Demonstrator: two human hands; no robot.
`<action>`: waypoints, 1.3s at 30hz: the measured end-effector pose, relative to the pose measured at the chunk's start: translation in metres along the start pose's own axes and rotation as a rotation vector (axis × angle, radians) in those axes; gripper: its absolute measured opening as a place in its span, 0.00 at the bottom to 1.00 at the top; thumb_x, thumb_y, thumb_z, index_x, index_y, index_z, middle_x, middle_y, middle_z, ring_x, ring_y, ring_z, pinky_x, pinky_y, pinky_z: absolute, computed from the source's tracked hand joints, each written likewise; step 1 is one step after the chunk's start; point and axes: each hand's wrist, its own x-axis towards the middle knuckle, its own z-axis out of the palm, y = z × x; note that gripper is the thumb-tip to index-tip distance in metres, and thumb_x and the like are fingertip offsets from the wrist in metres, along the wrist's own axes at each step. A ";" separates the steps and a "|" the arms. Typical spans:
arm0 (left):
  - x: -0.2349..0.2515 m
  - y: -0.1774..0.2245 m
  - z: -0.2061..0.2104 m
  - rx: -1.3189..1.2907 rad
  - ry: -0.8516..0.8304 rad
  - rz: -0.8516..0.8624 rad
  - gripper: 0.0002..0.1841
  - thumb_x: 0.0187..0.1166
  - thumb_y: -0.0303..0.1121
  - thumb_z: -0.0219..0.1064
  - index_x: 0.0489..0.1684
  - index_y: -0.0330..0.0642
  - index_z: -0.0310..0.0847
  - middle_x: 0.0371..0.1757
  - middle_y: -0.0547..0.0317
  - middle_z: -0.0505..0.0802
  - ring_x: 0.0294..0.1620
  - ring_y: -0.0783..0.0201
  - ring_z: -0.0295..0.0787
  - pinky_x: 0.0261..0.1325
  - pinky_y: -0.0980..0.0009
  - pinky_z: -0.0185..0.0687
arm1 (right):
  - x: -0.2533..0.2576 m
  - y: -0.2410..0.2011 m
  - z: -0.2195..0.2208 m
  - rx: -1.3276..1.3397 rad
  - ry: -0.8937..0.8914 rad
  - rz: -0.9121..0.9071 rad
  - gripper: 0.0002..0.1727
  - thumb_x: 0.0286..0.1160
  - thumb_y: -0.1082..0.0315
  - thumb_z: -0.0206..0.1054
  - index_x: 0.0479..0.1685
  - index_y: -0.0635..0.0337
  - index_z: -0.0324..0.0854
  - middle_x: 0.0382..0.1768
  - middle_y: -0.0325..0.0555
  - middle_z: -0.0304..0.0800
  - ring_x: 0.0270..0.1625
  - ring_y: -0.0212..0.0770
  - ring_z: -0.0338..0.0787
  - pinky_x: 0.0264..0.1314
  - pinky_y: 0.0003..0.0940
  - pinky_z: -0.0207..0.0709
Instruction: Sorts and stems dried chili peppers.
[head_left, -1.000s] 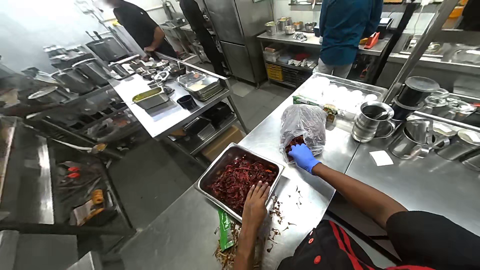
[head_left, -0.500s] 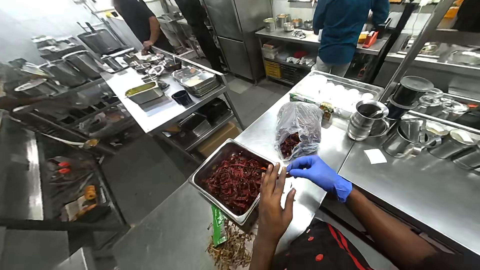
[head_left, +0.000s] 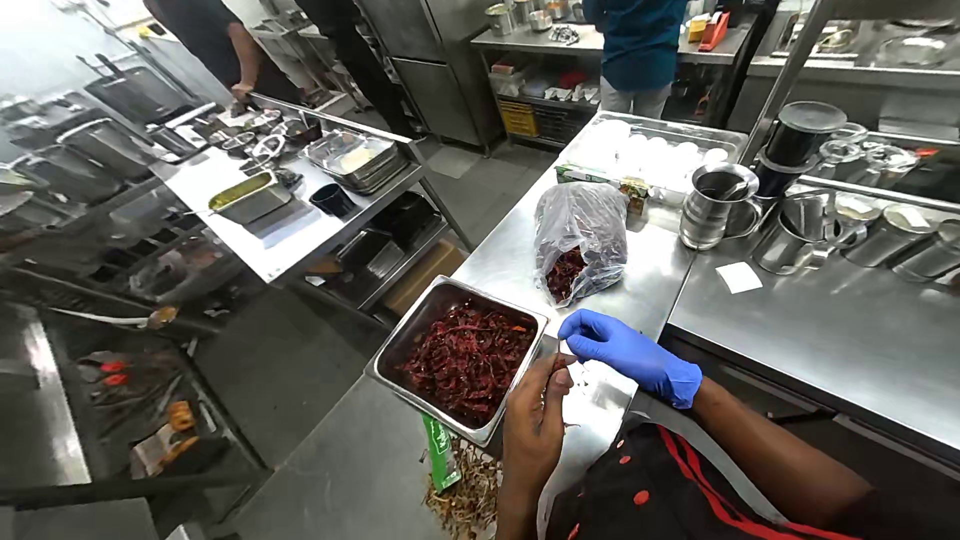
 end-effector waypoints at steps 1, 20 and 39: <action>-0.001 0.000 0.001 -0.031 -0.005 -0.003 0.16 0.92 0.39 0.53 0.59 0.45 0.87 0.39 0.64 0.90 0.38 0.65 0.87 0.43 0.67 0.88 | 0.000 0.001 0.002 -0.023 -0.012 -0.013 0.14 0.89 0.55 0.58 0.54 0.54 0.82 0.38 0.41 0.85 0.39 0.34 0.83 0.42 0.31 0.79; -0.014 -0.006 0.023 0.370 0.268 0.096 0.17 0.80 0.36 0.60 0.18 0.46 0.83 0.18 0.70 0.81 0.20 0.75 0.78 0.24 0.74 0.77 | 0.010 0.037 0.030 -0.938 0.346 -0.740 0.13 0.73 0.69 0.65 0.18 0.55 0.78 0.18 0.38 0.76 0.27 0.40 0.78 0.44 0.42 0.73; 0.007 -0.126 -0.058 0.762 0.368 -0.179 0.42 0.80 0.48 0.65 0.93 0.38 0.52 0.87 0.32 0.67 0.86 0.33 0.65 0.84 0.37 0.62 | 0.035 0.160 0.027 -0.968 0.058 -0.108 0.23 0.86 0.41 0.55 0.50 0.46 0.89 0.41 0.39 0.92 0.46 0.42 0.90 0.51 0.47 0.80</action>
